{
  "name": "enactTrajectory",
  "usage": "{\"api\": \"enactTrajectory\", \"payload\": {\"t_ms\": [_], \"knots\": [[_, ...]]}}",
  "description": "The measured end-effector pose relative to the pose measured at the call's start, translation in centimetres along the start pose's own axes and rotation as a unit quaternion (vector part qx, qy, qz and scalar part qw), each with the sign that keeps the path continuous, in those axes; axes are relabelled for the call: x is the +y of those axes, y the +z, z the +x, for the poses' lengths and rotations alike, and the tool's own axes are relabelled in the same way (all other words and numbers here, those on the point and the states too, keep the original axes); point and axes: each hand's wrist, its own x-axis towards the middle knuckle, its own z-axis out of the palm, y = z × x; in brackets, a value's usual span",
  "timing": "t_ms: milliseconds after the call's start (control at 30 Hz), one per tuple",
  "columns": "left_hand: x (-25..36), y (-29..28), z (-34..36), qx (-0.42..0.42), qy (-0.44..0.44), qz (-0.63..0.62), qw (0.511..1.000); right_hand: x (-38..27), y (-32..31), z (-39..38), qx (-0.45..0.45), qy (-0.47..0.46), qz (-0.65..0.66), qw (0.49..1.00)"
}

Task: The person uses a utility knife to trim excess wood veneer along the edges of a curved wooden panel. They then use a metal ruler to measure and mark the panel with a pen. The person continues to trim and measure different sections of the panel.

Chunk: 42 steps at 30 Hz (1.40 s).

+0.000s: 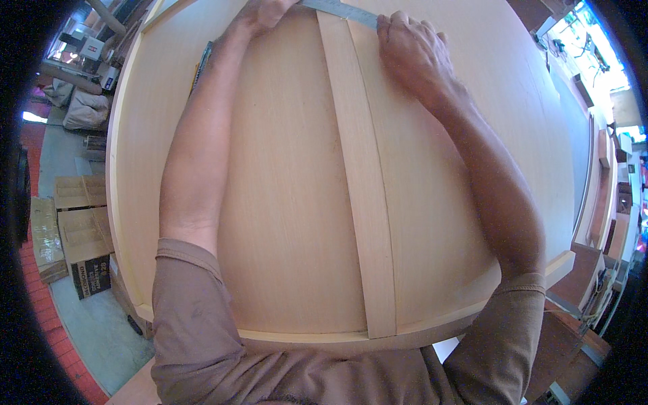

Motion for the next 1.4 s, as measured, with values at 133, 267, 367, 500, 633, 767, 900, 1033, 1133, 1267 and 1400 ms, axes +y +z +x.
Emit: {"api": "enactTrajectory", "payload": {"t_ms": [133,267,367,500,633,767,900,1033,1133,1267,1400], "knots": [[-0.1,-0.4,-0.1,-0.020,0.035,0.045,0.998,-0.4,-0.3,-0.4,-0.004,-0.020,0.030,0.999],[0.4,-1.1,-0.5,-0.034,-0.018,0.021,0.999,-1.1,-0.8,-0.8,-0.033,-0.009,0.016,0.999],[0.7,-1.7,-0.8,-0.038,-0.045,0.008,0.998,-1.5,-1.2,-1.2,-0.054,-0.001,0.014,0.998],[1.0,-2.3,-1.2,-0.078,-0.088,-0.018,0.993,-2.2,-1.6,-1.8,-0.031,-0.027,0.037,0.998],[0.8,-2.9,-1.4,-0.099,-0.109,-0.049,0.988,-2.5,-2.4,-1.7,-0.098,-0.001,0.039,0.994],[1.3,-2.4,-1.6,-0.061,-0.091,-0.039,0.993,-1.7,-2.7,-1.1,-0.116,0.017,0.076,0.990],[3.2,-1.1,-2.5,-0.008,-0.098,-0.020,0.995,0.8,-3.2,0.0,-0.061,-0.071,0.057,0.994],[5.6,-0.6,-4.0,0.001,-0.121,-0.018,0.992,3.1,-3.9,-0.4,-0.080,-0.022,0.054,0.995],[7.0,-0.7,-4.8,-0.008,-0.108,0.007,0.994,3.8,-4.0,-1.3,-0.094,0.004,0.048,0.994],[8.1,-0.9,-5.3,-0.035,-0.085,0.033,0.995,4.0,-3.6,-3.1,-0.053,-0.017,0.033,0.998],[8.2,-1.1,-5.1,-0.056,-0.099,0.015,0.993,3.9,-2.9,-3.5,-0.016,-0.027,0.033,0.999]]}}
